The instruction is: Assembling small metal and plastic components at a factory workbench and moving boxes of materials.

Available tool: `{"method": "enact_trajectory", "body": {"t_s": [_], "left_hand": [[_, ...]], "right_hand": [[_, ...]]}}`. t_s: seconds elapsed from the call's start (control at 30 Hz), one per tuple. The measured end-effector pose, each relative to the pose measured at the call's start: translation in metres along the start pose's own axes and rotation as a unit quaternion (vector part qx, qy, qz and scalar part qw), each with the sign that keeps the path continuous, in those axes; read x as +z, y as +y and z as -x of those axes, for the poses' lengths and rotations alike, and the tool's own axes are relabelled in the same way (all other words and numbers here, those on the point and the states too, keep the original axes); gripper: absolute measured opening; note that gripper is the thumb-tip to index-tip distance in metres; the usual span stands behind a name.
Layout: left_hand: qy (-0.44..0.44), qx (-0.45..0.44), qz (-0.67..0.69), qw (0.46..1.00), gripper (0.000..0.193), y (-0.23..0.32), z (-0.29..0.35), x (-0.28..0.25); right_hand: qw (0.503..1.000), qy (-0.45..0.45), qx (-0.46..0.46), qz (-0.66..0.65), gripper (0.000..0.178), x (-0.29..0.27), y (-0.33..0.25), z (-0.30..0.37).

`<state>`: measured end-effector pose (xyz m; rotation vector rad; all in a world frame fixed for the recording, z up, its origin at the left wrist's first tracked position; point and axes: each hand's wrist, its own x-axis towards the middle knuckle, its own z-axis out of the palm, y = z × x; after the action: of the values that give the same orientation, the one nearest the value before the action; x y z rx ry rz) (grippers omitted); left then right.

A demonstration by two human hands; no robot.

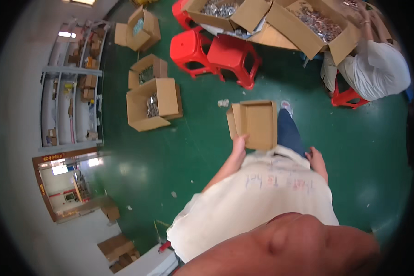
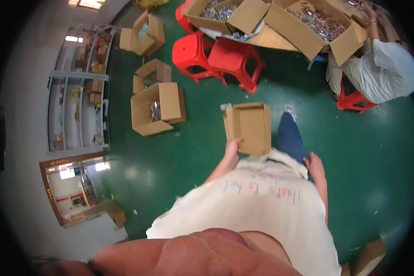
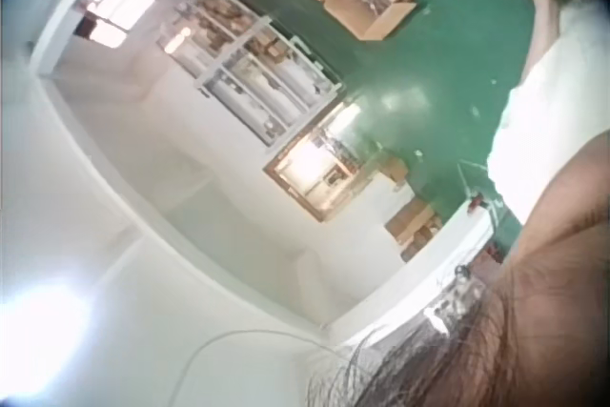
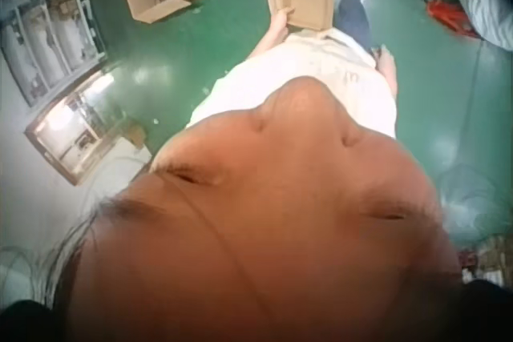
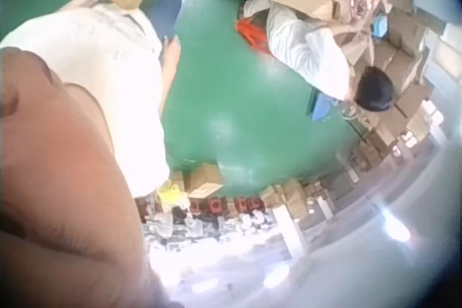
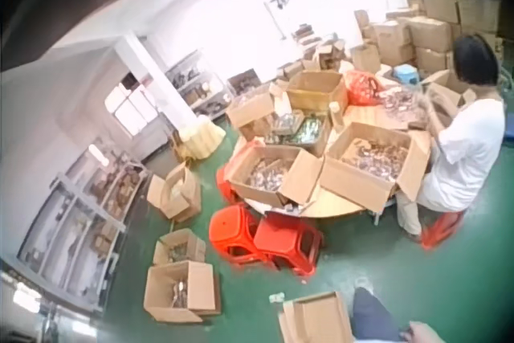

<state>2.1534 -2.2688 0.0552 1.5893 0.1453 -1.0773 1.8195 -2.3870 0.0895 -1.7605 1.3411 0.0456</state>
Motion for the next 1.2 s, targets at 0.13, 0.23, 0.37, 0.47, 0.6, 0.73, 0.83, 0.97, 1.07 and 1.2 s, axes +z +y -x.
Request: {"method": "enact_trajectory", "body": {"t_s": [0.13, 0.23, 0.37, 0.47, 0.6, 0.73, 0.83, 0.97, 1.07, 1.2], "left_hand": [[0.077, -0.019, 0.07, 0.994, 0.023, 0.056, -0.036, 0.047], [0.118, -0.036, 0.104, 0.987, 0.023, 0.09, -0.048, 0.06], [0.203, 0.043, 0.189, 0.96, 0.04, 0.127, -0.054, 0.065], [0.294, 0.098, 0.193, 0.931, 0.042, 0.14, -0.071, 0.051], [0.334, 0.113, 0.19, 0.916, 0.044, 0.176, -0.097, 0.031], [0.334, 0.098, 0.2, 0.916, 0.042, 0.225, -0.128, 0.01], [0.341, 0.093, 0.181, 0.918, 0.04, 0.264, -0.143, 0.001], [0.342, 0.098, 0.168, 0.919, 0.039, 0.289, -0.161, -0.013], [0.353, 0.071, 0.19, 0.913, 0.04, 0.295, -0.18, -0.027], [0.343, 0.064, 0.219, 0.911, 0.036, 0.31, -0.196, -0.038]], "right_hand": [[0.998, -0.035, -0.042, 0.032, 0.032, -0.054, -0.034, -0.098], [0.994, -0.021, -0.062, 0.085, 0.033, -0.097, -0.078, -0.174], [0.983, -0.032, -0.154, 0.095, 0.038, -0.128, -0.141, -0.265], [0.984, -0.034, -0.156, 0.076, 0.052, -0.131, -0.208, -0.329], [0.932, -0.143, 0.057, -0.329, 0.092, -0.116, -0.292, -0.445], [0.924, -0.072, 0.104, -0.36, 0.1, -0.096, -0.345, -0.55], [0.909, -0.086, 0.175, -0.369, 0.078, -0.077, -0.355, -0.598], [0.878, -0.109, 0.151, -0.44, 0.038, -0.064, -0.347, -0.614], [0.868, -0.047, 0.08, -0.489, 0.041, -0.064, -0.379, -0.584], [0.83, -0.093, 0.082, -0.544, 0.05, -0.071, -0.358, -0.57]]}}
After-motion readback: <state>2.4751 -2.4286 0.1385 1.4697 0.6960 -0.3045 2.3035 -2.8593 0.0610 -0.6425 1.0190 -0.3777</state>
